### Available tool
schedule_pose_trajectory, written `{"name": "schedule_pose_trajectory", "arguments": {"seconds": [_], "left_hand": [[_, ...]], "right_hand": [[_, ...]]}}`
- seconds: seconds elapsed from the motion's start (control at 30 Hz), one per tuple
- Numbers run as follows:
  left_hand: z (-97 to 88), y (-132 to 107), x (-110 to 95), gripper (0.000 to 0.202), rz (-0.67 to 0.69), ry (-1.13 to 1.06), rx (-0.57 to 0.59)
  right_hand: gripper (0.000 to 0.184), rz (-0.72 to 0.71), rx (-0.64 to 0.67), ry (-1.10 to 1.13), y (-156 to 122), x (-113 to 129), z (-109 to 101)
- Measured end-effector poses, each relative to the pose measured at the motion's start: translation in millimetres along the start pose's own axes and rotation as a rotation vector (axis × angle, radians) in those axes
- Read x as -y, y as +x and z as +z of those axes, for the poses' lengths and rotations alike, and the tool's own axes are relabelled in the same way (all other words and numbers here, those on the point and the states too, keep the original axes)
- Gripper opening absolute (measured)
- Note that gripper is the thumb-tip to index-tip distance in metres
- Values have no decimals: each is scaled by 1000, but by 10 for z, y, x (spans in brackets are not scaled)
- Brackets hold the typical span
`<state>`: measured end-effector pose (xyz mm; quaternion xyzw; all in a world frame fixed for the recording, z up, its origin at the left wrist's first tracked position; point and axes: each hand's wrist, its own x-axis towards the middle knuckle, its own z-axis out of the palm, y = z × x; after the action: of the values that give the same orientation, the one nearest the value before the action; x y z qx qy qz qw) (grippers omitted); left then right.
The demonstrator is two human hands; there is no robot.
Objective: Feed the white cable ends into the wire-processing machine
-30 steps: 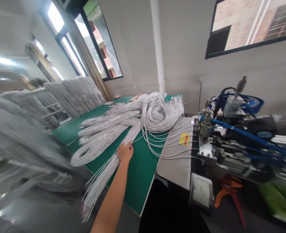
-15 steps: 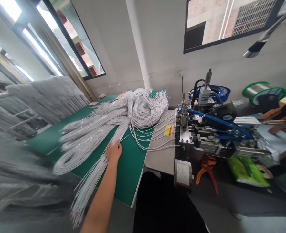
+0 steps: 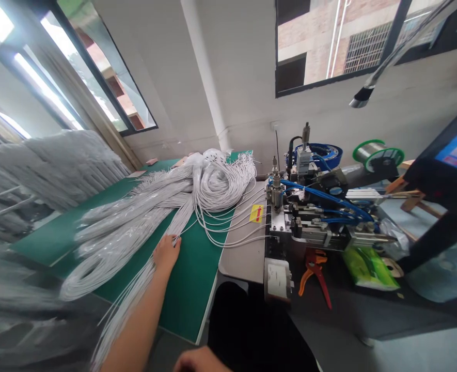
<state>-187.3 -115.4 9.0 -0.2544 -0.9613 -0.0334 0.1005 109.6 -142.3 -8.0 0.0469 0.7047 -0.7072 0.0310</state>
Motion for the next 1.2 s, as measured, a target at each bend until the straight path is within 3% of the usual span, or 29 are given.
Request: {"name": "schedule_pose_trajectory", "arguments": {"seconds": [0.17,0.33,0.47,0.57,0.77,1.0,1.2], "left_hand": [[-142,54,109,40,60,81,114],[-263,172,121,43,120,172,218],[-293,258,78,40,134,210,251],[-284,239,76,40,129,205,221],[-321,167,198,38,101,96,212],[-521,98,469,45,121,-200,465],[-678,-285,925,50,57,-480,683]], "right_hand": [[13,-343,-323,-598,-287,79,-704],[21,-341,-578,-792,-447,285,-1361],[26,-329,-756,-815,-425,191,-1660],[26,-335,-811,-801,-440,85,-1737],[23,-388,-755,-804,-507,66,-1729],[24,-384,-729,-822,-521,46,-1733],[24,-388,-704,-841,-530,50,-1742]]}}
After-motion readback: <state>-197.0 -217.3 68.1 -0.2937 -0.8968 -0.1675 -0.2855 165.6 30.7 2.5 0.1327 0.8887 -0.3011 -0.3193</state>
